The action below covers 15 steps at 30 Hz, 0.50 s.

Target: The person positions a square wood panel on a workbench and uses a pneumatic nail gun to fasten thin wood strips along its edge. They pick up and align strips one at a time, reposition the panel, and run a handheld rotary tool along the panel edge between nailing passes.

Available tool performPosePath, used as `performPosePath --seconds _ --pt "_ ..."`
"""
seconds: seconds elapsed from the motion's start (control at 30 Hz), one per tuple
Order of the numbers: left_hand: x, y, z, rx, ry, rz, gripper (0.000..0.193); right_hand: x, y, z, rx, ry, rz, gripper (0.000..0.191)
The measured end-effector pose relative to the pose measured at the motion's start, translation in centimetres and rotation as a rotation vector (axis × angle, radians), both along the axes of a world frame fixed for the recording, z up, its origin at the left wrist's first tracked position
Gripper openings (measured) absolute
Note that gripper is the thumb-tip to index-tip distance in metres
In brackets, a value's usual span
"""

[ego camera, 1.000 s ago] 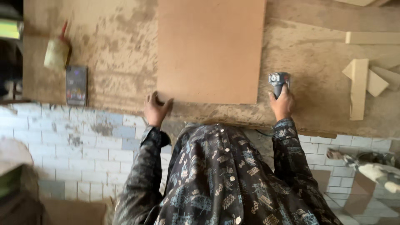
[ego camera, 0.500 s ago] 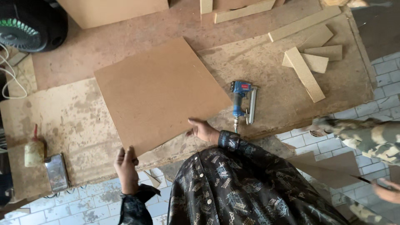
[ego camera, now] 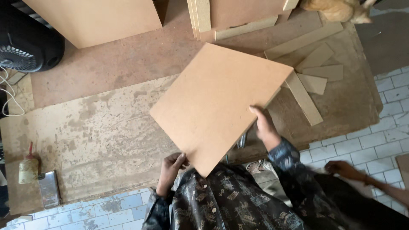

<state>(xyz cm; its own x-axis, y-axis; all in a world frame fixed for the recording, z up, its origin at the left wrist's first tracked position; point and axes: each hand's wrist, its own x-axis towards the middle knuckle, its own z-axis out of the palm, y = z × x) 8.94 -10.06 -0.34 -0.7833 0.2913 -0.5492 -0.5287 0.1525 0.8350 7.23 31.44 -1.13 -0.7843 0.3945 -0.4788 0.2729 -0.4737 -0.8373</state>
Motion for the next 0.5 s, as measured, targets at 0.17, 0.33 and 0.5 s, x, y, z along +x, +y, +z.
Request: performPosePath --seconds 0.17,0.33,0.5 --pt "-2.3 3.2 3.1 -0.121 0.142 -0.044 0.030 1.2 2.7 2.9 0.113 0.102 -0.056 0.039" --pt "-12.8 11.8 3.5 0.021 0.244 0.024 0.038 -1.9 9.6 4.9 0.046 0.016 0.032 0.051" --pt "-26.7 19.9 6.4 0.310 0.235 -0.002 0.045 -11.7 15.4 10.4 0.278 -0.036 0.188 0.083"
